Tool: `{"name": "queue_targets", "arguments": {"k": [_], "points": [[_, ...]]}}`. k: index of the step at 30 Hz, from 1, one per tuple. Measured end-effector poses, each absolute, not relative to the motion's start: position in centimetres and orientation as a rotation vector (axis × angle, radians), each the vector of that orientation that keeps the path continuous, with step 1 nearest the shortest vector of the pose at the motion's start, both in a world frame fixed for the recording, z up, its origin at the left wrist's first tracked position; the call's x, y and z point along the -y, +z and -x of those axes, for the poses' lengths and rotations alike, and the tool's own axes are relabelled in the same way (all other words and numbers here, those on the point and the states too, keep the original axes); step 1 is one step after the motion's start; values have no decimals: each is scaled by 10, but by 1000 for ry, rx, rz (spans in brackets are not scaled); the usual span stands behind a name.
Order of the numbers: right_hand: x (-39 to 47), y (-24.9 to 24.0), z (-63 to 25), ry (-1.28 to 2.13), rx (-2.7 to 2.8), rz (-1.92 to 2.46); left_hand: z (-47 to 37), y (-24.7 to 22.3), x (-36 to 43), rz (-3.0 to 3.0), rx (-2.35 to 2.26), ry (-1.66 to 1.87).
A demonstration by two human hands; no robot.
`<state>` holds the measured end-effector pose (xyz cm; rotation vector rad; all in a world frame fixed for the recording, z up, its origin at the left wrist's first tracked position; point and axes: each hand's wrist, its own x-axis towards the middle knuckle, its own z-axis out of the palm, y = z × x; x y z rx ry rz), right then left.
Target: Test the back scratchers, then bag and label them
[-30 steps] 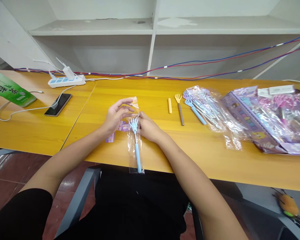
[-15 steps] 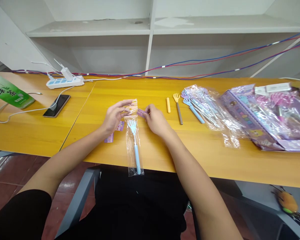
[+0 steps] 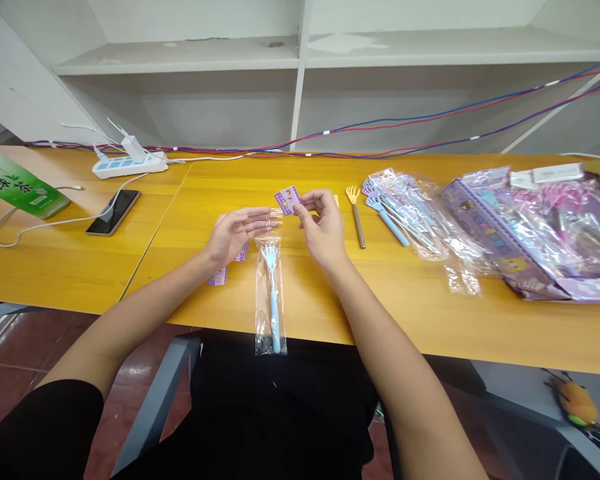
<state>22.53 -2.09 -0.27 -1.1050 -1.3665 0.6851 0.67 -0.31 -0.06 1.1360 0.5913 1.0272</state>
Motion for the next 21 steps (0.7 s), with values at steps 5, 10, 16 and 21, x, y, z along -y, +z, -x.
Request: {"name": "queue_targets", "arguments": {"k": [5,10,16,21], "points": [[21,-2,-226,727,1383,1104,-6,-1,3,-1135,-570,977],[20,-4,-224,699,1424,1123,-7,-1,3,-1084,-548,966],[20,-5,-225,632,1515,1122,-9,1,7,-991,-568,983],[22,-4,-226,587,1589,1120,-9,1,8,-982,-583,992]]}}
